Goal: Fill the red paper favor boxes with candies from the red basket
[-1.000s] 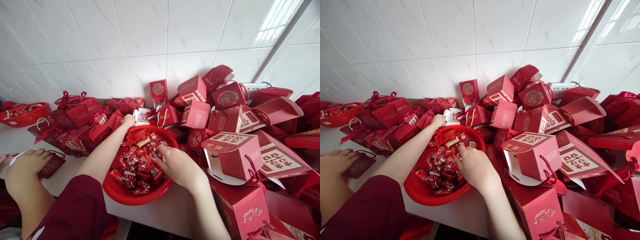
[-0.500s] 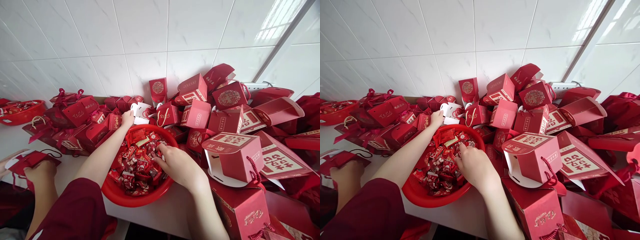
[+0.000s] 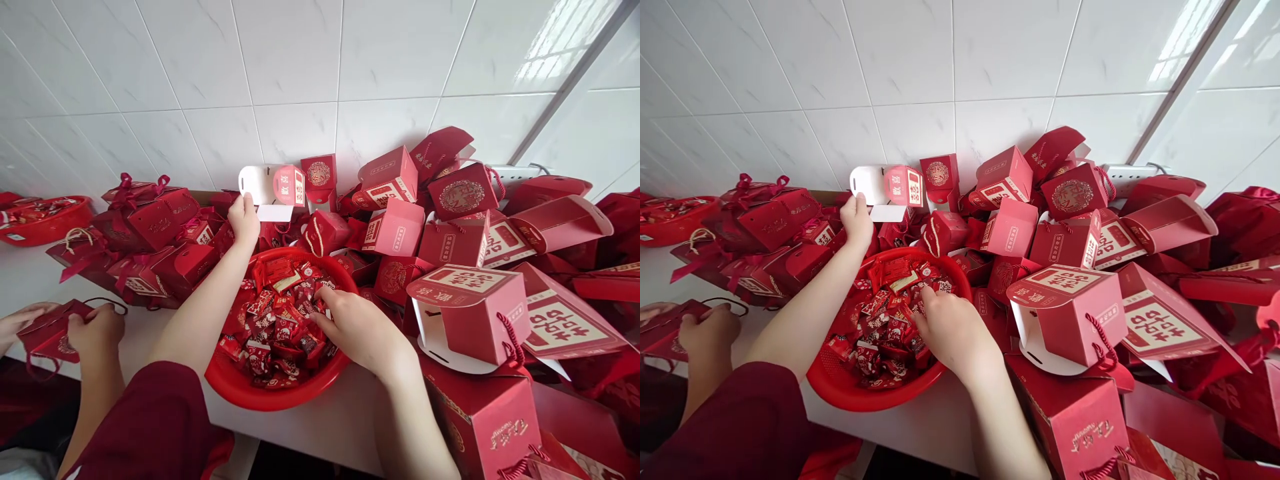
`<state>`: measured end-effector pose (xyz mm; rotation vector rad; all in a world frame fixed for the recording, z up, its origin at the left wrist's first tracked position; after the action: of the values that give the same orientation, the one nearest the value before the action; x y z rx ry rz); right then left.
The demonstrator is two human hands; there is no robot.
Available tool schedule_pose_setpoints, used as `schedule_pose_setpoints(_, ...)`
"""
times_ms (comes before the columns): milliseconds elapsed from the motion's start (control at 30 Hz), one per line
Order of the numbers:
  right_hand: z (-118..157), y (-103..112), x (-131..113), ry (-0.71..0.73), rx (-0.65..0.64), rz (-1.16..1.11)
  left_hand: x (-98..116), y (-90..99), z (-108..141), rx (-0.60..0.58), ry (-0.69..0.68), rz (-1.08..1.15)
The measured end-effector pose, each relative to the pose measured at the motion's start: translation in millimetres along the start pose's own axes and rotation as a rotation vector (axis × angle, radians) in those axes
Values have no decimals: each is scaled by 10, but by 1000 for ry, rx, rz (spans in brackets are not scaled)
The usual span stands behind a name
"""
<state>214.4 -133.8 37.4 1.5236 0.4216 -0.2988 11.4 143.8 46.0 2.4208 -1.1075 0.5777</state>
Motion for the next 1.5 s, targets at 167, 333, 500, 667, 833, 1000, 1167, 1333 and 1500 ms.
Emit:
schedule_pose_setpoints(167, 41, 95, 27, 15, 97, -73, 512, 409, -246, -203, -106, 207)
schedule_pose_setpoints(333, 88, 233, 92, 32, 274, -257, 1154, 1004, -34, -472, -269, 40)
schedule_pose_setpoints(500, 154, 226, -7, 271, 326, -343, 1416, 1097, 523, -663, -534, -67)
schedule_pose_setpoints(667, 88, -19, -176, 342, 162, -79, 1357, 913, 881, -858, -545, 11)
schedule_pose_setpoints(833, -70, -186, -184, 172, 1, 211, 1265, 835, 956, -893, -328, 116)
schedule_pose_setpoints(1000, -86, -228, -90, 107, -74, 221, 1049, 728, 927, -948, -206, 228)
schedule_pose_setpoints(1167, -52, -246, -35, 130, -74, 115, 920, 690, 897, -831, -189, 162)
schedule_pose_setpoints(1333, -54, -137, -18, 153, -74, -14, 968, 734, 894, -627, -257, 145)
schedule_pose_setpoints(1500, -86, -123, 56, 247, 4, -62, 1037, 810, 870, -526, -260, 147)
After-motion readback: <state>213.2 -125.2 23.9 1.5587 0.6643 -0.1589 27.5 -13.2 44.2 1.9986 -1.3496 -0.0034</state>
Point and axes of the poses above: each hand's wrist, its own z-axis away from the middle knuckle, its own y-axis out of the back of the hand, x = y × z, the point moved 3 cm from there along -z, towards the middle knuckle, and after that the axes turned 9 degrees about -y, right-handed, at the moved point
